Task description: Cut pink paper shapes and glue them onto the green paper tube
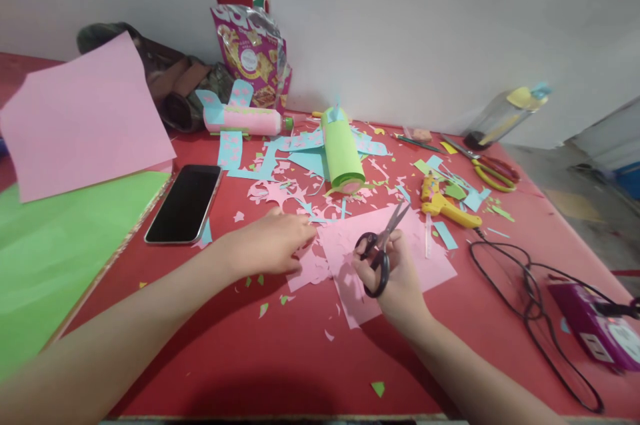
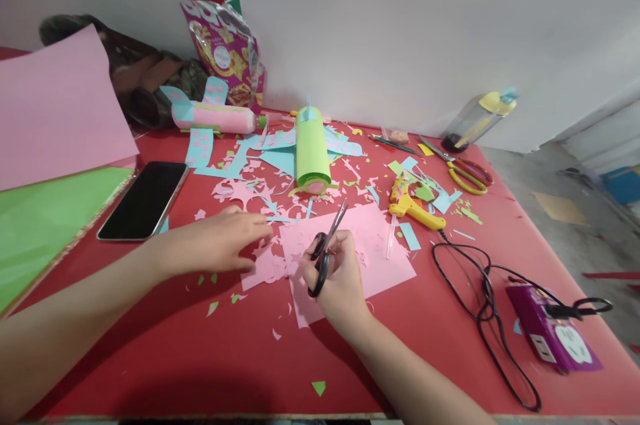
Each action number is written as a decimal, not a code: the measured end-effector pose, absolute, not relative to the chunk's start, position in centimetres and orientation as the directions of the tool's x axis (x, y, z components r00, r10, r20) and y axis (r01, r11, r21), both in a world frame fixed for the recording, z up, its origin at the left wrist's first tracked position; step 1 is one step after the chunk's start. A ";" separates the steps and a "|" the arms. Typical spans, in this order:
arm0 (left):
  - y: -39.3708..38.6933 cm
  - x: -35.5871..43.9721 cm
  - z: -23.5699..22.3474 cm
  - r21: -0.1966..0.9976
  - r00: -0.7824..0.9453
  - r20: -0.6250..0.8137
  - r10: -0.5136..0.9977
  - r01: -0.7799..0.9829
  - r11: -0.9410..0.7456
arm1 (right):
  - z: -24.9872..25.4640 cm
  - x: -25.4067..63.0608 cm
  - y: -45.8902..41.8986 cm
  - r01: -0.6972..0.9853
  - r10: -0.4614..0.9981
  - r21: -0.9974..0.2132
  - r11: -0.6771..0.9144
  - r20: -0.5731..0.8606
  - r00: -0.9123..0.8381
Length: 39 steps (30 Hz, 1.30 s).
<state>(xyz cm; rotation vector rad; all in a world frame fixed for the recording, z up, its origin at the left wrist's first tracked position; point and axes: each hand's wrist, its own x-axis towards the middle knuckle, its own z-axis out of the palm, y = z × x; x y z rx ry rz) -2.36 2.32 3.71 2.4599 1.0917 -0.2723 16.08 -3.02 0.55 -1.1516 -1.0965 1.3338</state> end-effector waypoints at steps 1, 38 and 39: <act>2.1 -2.2 3.5 0.338 0.699 -0.338 0.631 0.716 -0.611 | 0.5 16.1 -3.0 -0.131 0.998 -0.989 -0.068 -0.065 -0.025; 3.4 -3.1 3.2 0.417 0.652 -0.245 0.718 0.739 -0.529 | 0.7 16.0 -3.0 -0.126 0.998 -0.990 -0.059 -0.056 -0.025; 3.4 -3.1 3.2 0.409 0.643 -0.254 0.723 0.749 -0.522 | 0.6 16.0 -3.0 -0.120 0.998 -0.991 -0.055 -0.052 -0.027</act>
